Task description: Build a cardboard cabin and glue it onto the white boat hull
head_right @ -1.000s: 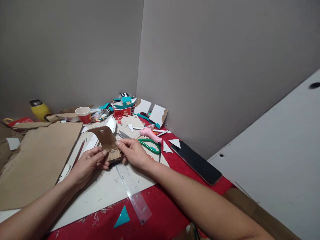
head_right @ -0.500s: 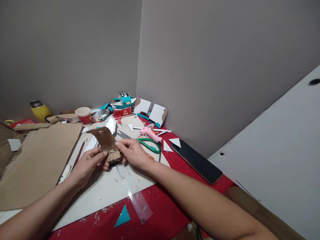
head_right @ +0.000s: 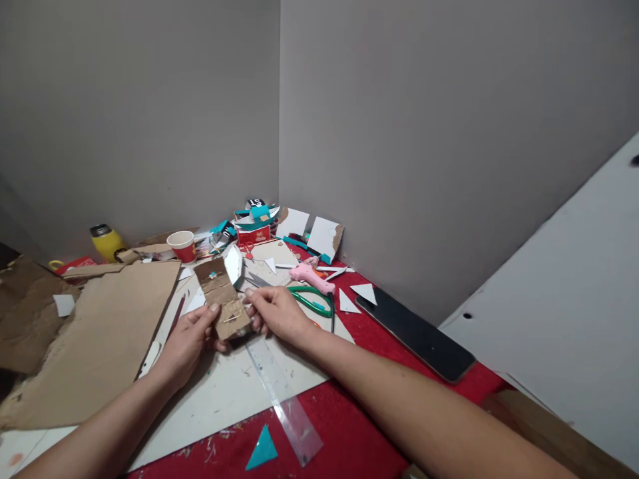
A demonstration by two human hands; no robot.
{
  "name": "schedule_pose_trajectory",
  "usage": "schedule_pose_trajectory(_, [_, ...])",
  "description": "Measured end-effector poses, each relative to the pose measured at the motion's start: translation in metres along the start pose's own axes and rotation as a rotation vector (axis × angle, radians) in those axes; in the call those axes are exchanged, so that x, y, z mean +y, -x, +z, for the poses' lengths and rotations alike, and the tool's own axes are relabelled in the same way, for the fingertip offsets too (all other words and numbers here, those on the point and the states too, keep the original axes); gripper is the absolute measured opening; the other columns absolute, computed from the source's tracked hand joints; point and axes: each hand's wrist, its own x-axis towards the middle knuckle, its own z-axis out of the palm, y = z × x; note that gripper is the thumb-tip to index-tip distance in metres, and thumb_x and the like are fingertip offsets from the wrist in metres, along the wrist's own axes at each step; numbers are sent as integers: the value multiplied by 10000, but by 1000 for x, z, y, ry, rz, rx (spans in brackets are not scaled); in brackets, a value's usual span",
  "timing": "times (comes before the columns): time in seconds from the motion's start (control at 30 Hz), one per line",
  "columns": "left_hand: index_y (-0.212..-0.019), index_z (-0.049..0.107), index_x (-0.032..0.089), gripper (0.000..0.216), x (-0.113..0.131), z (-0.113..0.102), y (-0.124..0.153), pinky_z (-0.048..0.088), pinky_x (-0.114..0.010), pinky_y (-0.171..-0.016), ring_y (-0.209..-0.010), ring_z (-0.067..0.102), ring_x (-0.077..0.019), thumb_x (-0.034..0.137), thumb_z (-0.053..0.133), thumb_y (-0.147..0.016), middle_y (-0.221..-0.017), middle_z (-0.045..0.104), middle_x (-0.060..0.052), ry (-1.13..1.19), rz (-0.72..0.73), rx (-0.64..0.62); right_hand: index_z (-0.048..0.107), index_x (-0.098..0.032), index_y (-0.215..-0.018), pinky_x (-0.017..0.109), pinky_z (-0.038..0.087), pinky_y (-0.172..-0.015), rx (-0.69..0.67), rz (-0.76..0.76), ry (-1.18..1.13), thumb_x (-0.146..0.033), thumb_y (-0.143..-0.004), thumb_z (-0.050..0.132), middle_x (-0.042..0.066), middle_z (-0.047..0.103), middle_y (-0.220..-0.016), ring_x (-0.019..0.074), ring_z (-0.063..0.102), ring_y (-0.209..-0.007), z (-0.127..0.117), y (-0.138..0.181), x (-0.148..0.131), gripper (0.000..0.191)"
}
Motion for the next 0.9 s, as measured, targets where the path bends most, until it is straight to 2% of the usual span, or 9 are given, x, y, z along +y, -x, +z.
schedule_pose_trajectory(0.07, [-671,596,140,420,1,-3,-1,448,-218,-434,-391,505,-105,549,679,-725,-462,576,1,-9,16,49,634,-137,-801,176,419,-363,101,-18,-33,-536,-832,571,18,628,-632,77,538,-419,-3,-3,0,405])
schedule_pose_trajectory(0.13, [-650,586,141,413,3,-5,-2,433,-211,-434,-384,499,-100,535,675,-733,-439,548,17,-12,39,86,621,-141,-789,169,413,-354,158,-52,-44,-549,-828,569,20,635,-658,72,540,-419,-6,-5,-1,413])
schedule_pose_trajectory(0.3, [-647,581,138,368,4,-12,-6,447,-211,-455,-410,500,-91,479,690,-731,-474,556,26,22,83,207,582,-155,-740,163,400,-355,260,-136,-123,-571,-808,583,10,615,-640,71,532,-430,-11,-7,-7,422])
schedule_pose_trajectory(0.47, [-654,555,157,312,7,-17,-10,448,-212,-432,-425,496,-94,433,693,-704,-510,562,36,125,165,363,526,-195,-749,169,423,-387,496,-273,-263,-558,-806,593,-18,603,-654,84,553,-481,-26,-6,-22,374])
schedule_pose_trajectory(0.53, [-652,538,165,301,9,-16,-10,444,-214,-418,-417,484,-91,419,695,-691,-521,554,42,127,149,372,492,-210,-759,169,423,-383,553,-316,-296,-521,-789,624,-36,594,-652,82,544,-476,-31,-6,-27,339])
schedule_pose_trajectory(0.6, [-641,529,164,309,10,-14,-8,437,-211,-411,-405,468,-83,418,700,-687,-520,544,44,96,112,328,468,-216,-756,167,418,-377,555,-314,-300,-469,-765,654,-46,590,-644,81,540,-471,-33,-7,-28,314])
schedule_pose_trajectory(0.7, [-624,522,165,332,10,-11,-6,433,-212,-409,-395,457,-80,424,721,-681,-503,520,51,49,66,251,462,-211,-739,166,410,-383,479,-261,-255,-418,-761,651,-39,597,-641,84,547,-480,-31,-7,-26,281])
schedule_pose_trajectory(0.8, [-611,512,171,344,9,-10,-5,424,-216,-405,-390,451,-84,426,734,-678,-485,500,57,-6,49,200,459,-204,-711,171,413,-398,398,-238,-188,-432,-791,619,-23,608,-652,79,539,-478,-27,-7,-22,290])
schedule_pose_trajectory(0.9, [-583,501,175,364,7,-12,-6,358,-193,-383,-372,419,-76,447,698,-724,-454,493,48,-143,66,160,456,-204,-700,176,414,-405,361,-229,-156,-472,-815,588,-27,596,-623,74,525,-453,-26,-7,-21,320])
